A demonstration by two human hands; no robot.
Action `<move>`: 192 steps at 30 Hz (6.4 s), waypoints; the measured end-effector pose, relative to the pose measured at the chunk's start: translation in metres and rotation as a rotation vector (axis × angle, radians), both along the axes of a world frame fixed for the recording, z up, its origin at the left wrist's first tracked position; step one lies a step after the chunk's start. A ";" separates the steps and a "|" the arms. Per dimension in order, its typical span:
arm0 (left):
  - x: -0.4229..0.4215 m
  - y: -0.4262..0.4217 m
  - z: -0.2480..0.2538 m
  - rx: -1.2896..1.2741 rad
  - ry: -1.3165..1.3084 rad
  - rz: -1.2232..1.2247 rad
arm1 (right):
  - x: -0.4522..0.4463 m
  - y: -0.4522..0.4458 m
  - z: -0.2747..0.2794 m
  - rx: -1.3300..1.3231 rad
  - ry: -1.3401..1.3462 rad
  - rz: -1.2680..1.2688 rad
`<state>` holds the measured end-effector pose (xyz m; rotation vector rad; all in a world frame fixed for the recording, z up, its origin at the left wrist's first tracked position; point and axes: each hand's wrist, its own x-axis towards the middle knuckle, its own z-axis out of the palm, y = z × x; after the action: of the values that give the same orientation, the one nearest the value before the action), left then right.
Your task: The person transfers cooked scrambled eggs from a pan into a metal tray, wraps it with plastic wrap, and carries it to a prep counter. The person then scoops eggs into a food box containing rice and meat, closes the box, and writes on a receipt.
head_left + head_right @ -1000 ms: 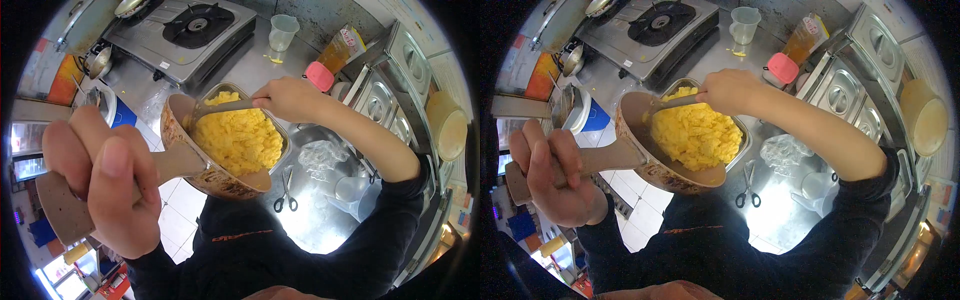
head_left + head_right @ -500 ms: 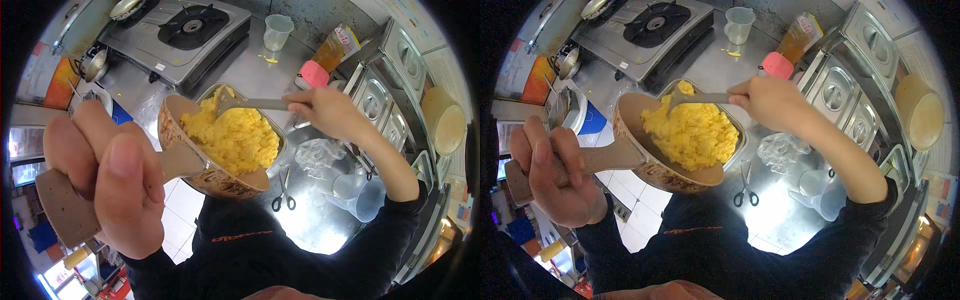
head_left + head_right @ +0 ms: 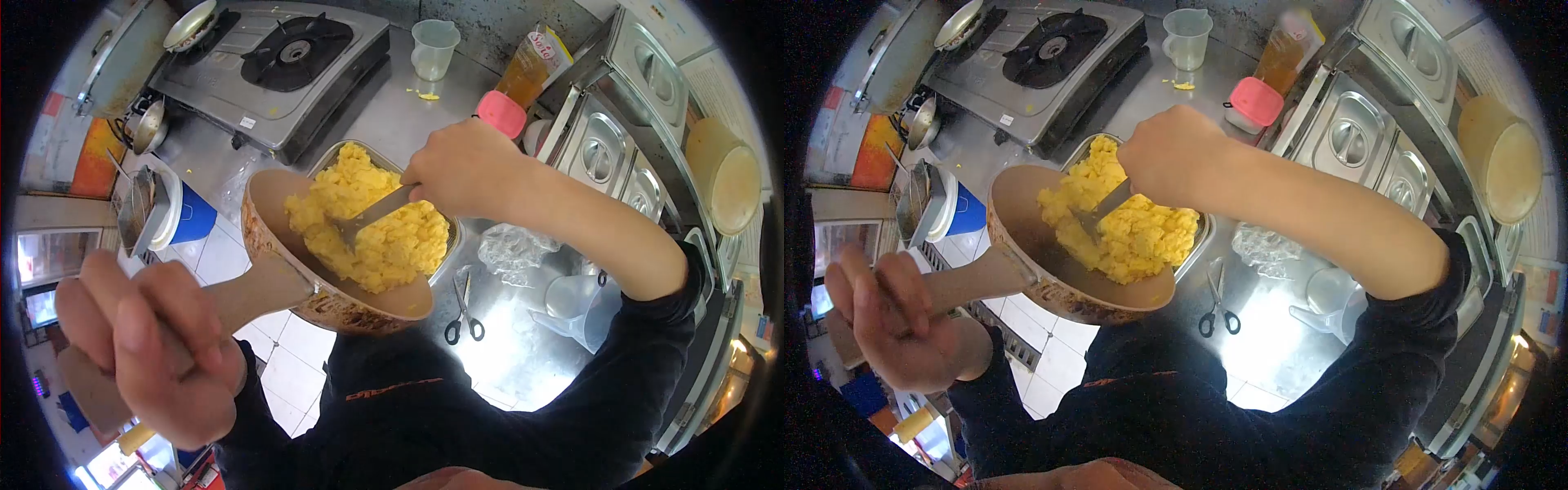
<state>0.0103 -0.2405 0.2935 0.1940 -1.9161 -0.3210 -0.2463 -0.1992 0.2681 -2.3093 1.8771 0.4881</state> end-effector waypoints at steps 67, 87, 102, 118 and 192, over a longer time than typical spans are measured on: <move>-0.070 -0.012 0.087 0.459 -0.114 -0.075 | -0.042 0.027 0.028 -0.365 -0.260 0.203; -0.046 -0.020 0.106 0.418 -0.130 0.022 | -0.016 -0.001 -0.030 -0.005 -0.578 -0.106; -0.023 -0.003 0.099 0.433 -0.039 -0.017 | -0.017 0.007 0.024 -0.010 -0.235 -0.117; 0.011 0.011 0.100 0.303 0.042 -0.172 | -0.032 -0.001 0.020 0.010 -0.121 0.127; 0.001 -0.315 -0.140 0.160 0.681 -0.525 | 0.122 -0.089 0.013 -0.559 -1.060 -1.148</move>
<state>0.0110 -0.5552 0.1537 -0.2937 -1.2357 -0.7817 -0.1244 -0.2884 0.2811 -0.8003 2.2586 -1.2049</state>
